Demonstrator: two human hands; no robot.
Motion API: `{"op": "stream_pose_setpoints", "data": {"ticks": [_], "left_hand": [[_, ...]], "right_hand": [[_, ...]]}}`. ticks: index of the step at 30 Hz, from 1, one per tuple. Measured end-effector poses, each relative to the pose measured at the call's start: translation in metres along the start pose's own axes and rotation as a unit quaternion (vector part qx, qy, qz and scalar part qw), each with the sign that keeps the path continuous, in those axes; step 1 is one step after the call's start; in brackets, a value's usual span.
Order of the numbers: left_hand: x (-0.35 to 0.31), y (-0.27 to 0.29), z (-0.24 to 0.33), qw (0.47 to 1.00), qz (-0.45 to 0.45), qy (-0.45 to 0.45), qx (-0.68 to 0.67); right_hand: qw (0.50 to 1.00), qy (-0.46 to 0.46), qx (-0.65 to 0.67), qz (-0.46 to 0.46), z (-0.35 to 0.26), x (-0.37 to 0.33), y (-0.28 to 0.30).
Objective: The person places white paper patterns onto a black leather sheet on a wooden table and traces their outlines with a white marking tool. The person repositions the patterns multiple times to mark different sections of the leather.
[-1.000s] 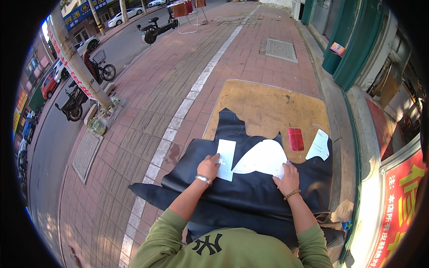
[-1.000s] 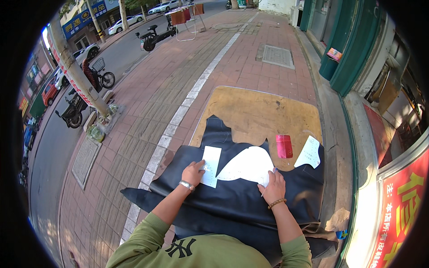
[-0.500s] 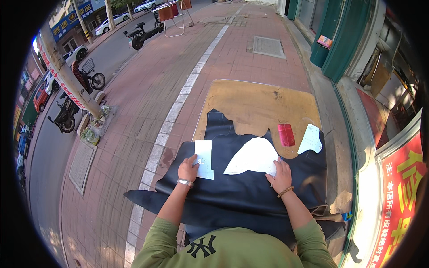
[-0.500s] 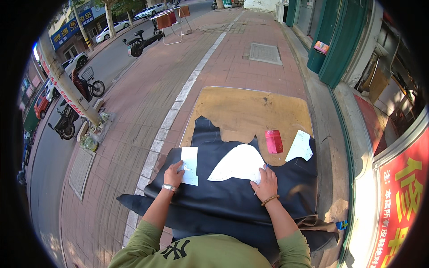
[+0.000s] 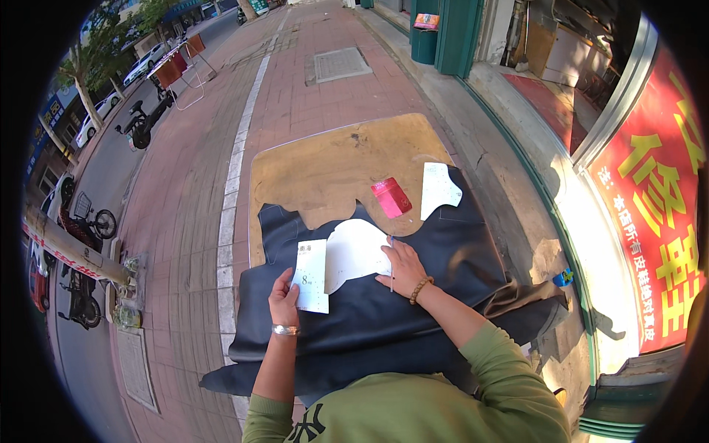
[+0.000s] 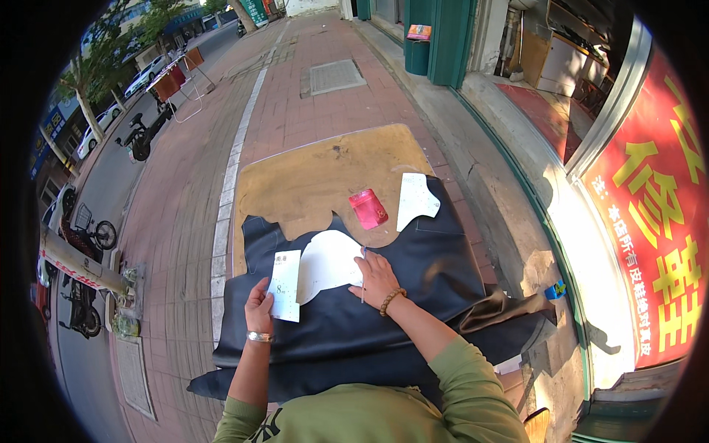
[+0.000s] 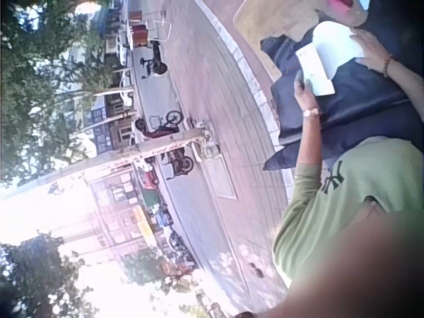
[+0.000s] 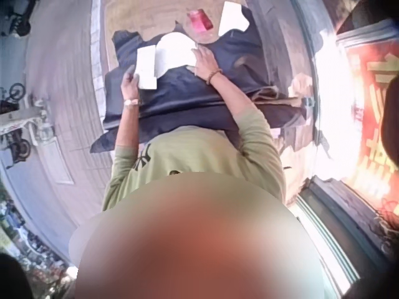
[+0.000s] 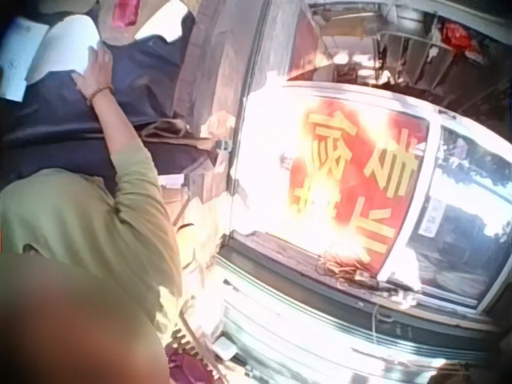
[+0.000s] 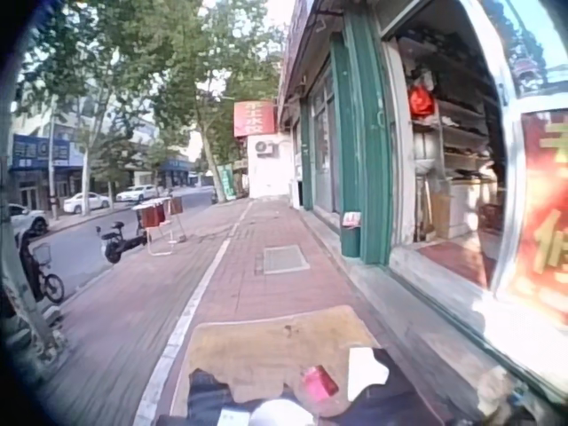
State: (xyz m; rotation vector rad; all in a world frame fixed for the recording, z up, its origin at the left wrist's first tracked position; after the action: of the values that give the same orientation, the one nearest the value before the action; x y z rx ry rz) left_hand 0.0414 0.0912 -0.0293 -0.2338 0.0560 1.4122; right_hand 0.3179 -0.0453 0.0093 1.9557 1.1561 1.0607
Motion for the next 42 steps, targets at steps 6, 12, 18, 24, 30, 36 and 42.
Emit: {"op": "stream_pose_setpoints", "data": {"ticks": [6,12,18,24,30,36,42], "left_hand": [[-0.024,-0.075,-0.02,0.997,-0.064,0.027,0.022],[-0.034,-0.112,-0.032,0.991,-0.066,0.004,0.116],[-0.051,-0.146,-0.022,0.969,-0.089,-0.058,0.221],[-0.034,-0.103,0.045,0.861,0.107,-0.27,0.418],[-0.001,-0.053,0.024,0.905,0.077,-0.065,0.413],[0.009,-0.032,0.026,0.891,0.022,-0.079,0.446],[0.025,0.03,0.03,0.858,0.037,-0.091,0.505]], "right_hand": [[0.999,-0.001,0.03,0.036,0.005,0.001,0.0],[0.939,-0.146,0.307,0.041,0.044,-0.004,-0.001],[0.874,-0.217,0.432,0.058,0.057,-0.003,-0.012],[0.896,-0.225,0.369,0.102,0.065,-0.002,-0.007],[0.941,-0.23,0.23,0.097,0.054,-0.003,-0.014],[0.934,-0.216,0.267,0.099,0.033,-0.002,-0.03],[0.957,-0.178,0.2,0.112,0.04,0.006,0.002]]}}
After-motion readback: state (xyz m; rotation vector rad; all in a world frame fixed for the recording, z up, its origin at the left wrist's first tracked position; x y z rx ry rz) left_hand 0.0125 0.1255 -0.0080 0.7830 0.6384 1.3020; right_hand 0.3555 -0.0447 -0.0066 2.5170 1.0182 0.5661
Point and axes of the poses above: each hand's wrist, its own x-axis towards the middle knuckle, its own y-axis out of the back of the hand, z = x × y, the point moved 10 cm from there along x, towards the middle knuckle, and after that the axes turned 7 degrees about z, right-handed, at the moved point
